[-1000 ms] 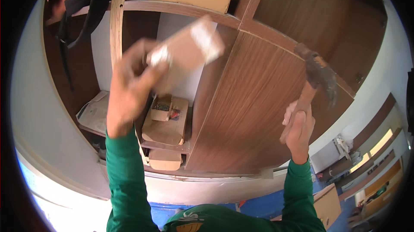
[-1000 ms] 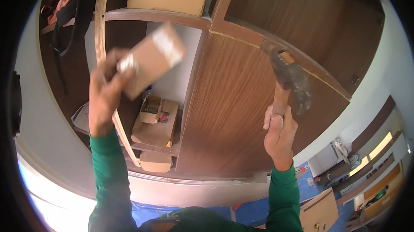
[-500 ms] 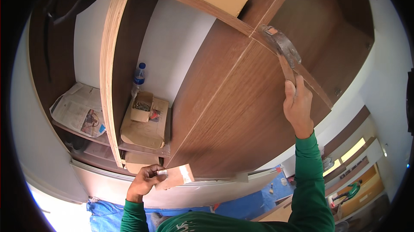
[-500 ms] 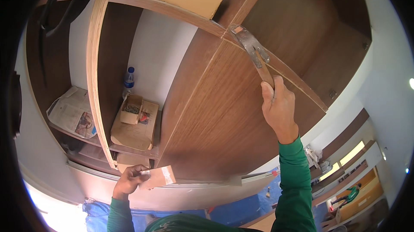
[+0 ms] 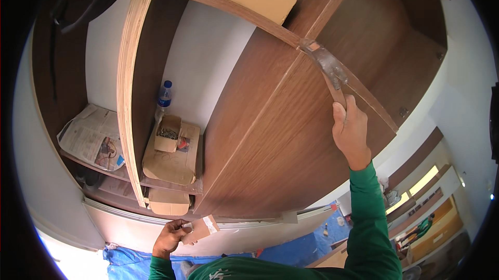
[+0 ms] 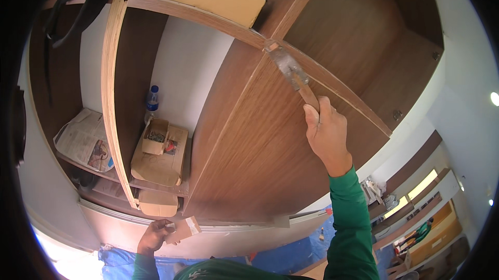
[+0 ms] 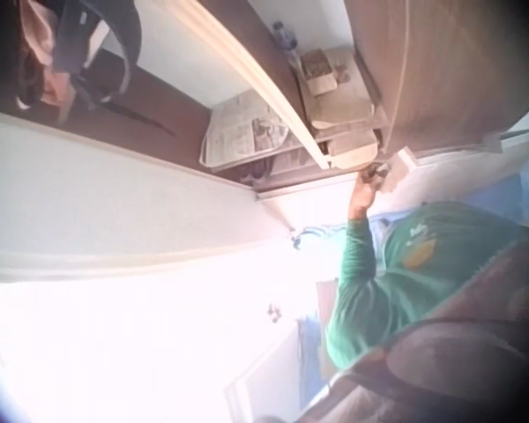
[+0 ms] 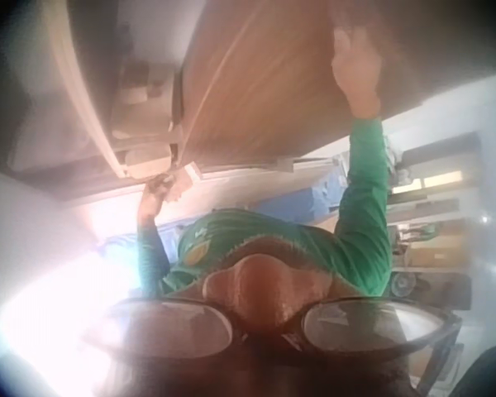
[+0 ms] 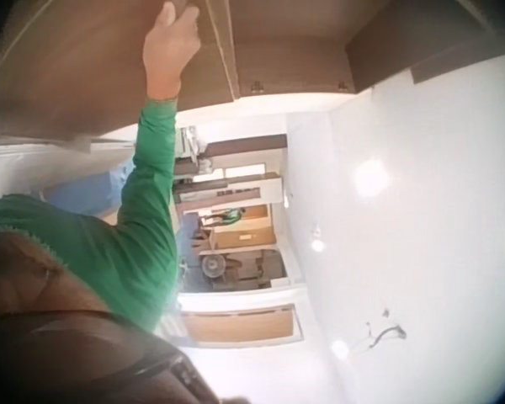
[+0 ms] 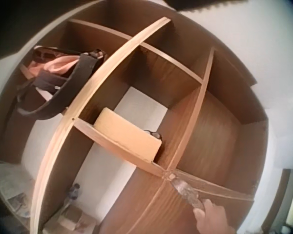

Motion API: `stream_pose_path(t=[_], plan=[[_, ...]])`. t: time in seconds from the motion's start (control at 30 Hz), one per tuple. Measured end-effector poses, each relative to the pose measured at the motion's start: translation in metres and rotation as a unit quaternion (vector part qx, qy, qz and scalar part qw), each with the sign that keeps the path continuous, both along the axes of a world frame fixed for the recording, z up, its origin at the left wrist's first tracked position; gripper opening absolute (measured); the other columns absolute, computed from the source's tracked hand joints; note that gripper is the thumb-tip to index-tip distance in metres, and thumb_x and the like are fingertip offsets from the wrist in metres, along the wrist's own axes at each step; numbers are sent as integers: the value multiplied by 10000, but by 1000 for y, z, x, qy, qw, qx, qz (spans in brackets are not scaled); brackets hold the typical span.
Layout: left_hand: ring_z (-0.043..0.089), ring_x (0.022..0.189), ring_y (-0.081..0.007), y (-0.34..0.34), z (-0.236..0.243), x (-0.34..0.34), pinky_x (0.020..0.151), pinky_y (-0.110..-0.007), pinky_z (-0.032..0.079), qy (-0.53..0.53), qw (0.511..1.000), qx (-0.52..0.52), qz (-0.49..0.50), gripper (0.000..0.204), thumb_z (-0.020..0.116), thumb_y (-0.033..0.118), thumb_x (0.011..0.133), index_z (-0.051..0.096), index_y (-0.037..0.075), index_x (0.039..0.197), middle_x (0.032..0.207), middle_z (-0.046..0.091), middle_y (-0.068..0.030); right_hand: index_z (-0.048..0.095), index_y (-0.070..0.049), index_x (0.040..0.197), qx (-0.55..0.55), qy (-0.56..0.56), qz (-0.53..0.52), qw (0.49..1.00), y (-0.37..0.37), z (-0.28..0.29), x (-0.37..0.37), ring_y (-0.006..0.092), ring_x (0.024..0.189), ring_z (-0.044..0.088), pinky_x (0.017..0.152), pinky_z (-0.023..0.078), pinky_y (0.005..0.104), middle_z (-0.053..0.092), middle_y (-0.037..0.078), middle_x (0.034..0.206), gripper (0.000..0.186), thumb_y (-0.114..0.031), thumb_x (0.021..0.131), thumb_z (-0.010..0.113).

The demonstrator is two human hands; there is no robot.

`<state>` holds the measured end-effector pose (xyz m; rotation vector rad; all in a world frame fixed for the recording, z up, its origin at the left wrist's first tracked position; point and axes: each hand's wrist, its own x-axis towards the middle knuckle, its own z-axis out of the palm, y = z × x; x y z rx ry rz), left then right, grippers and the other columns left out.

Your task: The person cleans a construction site floor with a broom and dustpan, then measures and cuts a strip of edge banding on a workbench. They apply the banding to the edge of a wooden cabinet door and secure it using a hammer and a wooden block.

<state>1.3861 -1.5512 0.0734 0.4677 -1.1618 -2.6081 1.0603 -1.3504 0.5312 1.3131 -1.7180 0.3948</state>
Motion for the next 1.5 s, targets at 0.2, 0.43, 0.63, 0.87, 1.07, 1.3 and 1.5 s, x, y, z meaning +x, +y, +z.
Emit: stream_pose_path(t=[0.2,0.43,0.63,0.87,1.07,1.3,1.5], plan=[[785,810,-282,4,-13,5,708,-382,678,-29,999,-1,-43,408,737,61,945,648,-146,1285,1048,758,-191,600,-6,1158,3,4,-2,1000,2,0,2,426,666,664,573,498,477,649,215,791,228,-223,1101,642],[788,796,-313,15,-15,5,719,-394,664,-36,998,-32,-46,508,747,183,919,637,-181,1255,976,763,-225,592,2,1148,-3,23,-11,1000,3,-2,-4,416,655,660,566,495,478,642,206,768,242,-229,1100,645],[788,823,-287,22,-25,7,739,-366,668,-52,996,-47,-54,434,726,99,941,649,-181,1263,1008,764,-219,598,1,1154,-4,33,-31,999,6,0,-2,406,652,667,566,496,476,647,198,764,252,-237,1092,658],[772,859,-280,26,-21,9,803,-363,622,-85,992,-62,-68,476,731,216,918,685,-160,1207,1002,773,-216,612,-13,1159,4,17,-40,999,3,2,-1,409,663,673,579,510,469,653,194,768,239,-236,1087,660],[760,944,-273,27,-28,10,861,-370,604,-83,990,-66,-91,408,728,192,903,744,-118,1167,1068,779,-191,612,-7,1184,10,20,-66,998,1,8,-1,419,681,681,599,521,479,666,205,790,245,-230,1083,633],[776,964,-279,30,-45,15,859,-380,663,-92,987,-104,-82,480,701,86,936,638,-170,1337,1103,765,-223,563,71,1388,-43,-3,85,995,35,-51,8,223,586,499,552,398,383,526,91,706,399,-189,1128,407],[786,970,-287,26,-38,31,831,-366,647,-132,985,-69,-92,463,705,97,959,638,-163,1336,1103,773,-223,621,124,1306,9,-327,-13,945,113,-232,44,517,898,613,795,485,602,670,297,1052,491,-186,938,721]])
